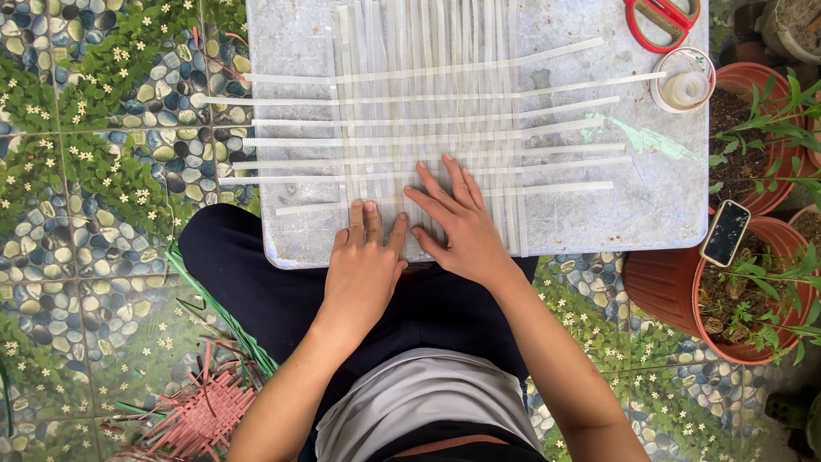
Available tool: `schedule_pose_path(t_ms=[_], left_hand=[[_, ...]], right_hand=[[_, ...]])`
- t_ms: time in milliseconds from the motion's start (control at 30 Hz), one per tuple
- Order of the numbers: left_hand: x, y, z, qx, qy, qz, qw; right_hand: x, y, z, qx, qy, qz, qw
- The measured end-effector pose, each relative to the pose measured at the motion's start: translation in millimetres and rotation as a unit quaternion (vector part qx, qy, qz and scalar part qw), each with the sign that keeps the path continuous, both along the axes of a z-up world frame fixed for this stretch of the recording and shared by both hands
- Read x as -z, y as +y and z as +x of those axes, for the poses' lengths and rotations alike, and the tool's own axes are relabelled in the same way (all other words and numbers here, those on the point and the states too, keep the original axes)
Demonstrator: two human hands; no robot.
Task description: The person is weaving flat plastic strips together on a flat surface to create a woven mat or the base of a basket.
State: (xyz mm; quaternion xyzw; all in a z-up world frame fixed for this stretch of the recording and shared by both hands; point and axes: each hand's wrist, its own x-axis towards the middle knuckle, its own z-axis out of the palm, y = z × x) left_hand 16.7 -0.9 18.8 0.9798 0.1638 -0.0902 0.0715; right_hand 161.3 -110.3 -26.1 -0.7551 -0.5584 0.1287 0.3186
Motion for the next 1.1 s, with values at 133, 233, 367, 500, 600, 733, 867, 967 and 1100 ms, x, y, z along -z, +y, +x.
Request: schedule_pose_path(t_ms=[133,233,367,500,600,733,867,967,1100], left_hand=[[-4,0,0,-0.001,-0.002,-0.010,1.000],[-11,6,-1,0.000,-0.007,-0.023,1.000],[-31,29,4,-0.007,-0.040,-0.104,0.994],[-38,50,13,-0.033,-0.163,-0.108,0.980],[-42,48,46,-0.051,-0.231,-0.121,0.964],[28,47,84,-0.009,-0.208,-0.151,0.967],[55,45,99,0.046,-0.079,-0.081,0.993],[54,45,101,0.047,-0.067,-0.099,0.992],[51,45,101,0.040,-0.086,-0.111,0.989]], right_hand=[[-7,-1,1,0.002,0.032,0.013,0.999],[-8,-6,9,0.020,0.179,0.063,0.982],[-13,-22,42,0.120,0.412,0.251,0.868],[-29,-42,86,0.247,0.414,0.291,0.826],[-53,-35,90,0.300,0.449,0.210,0.815],[-40,-24,97,0.273,0.432,0.159,0.845],[-34,-17,101,0.269,0.405,0.126,0.865],[-36,-11,102,0.288,0.417,0.108,0.855],[-41,-1,105,0.301,0.425,0.078,0.850]])
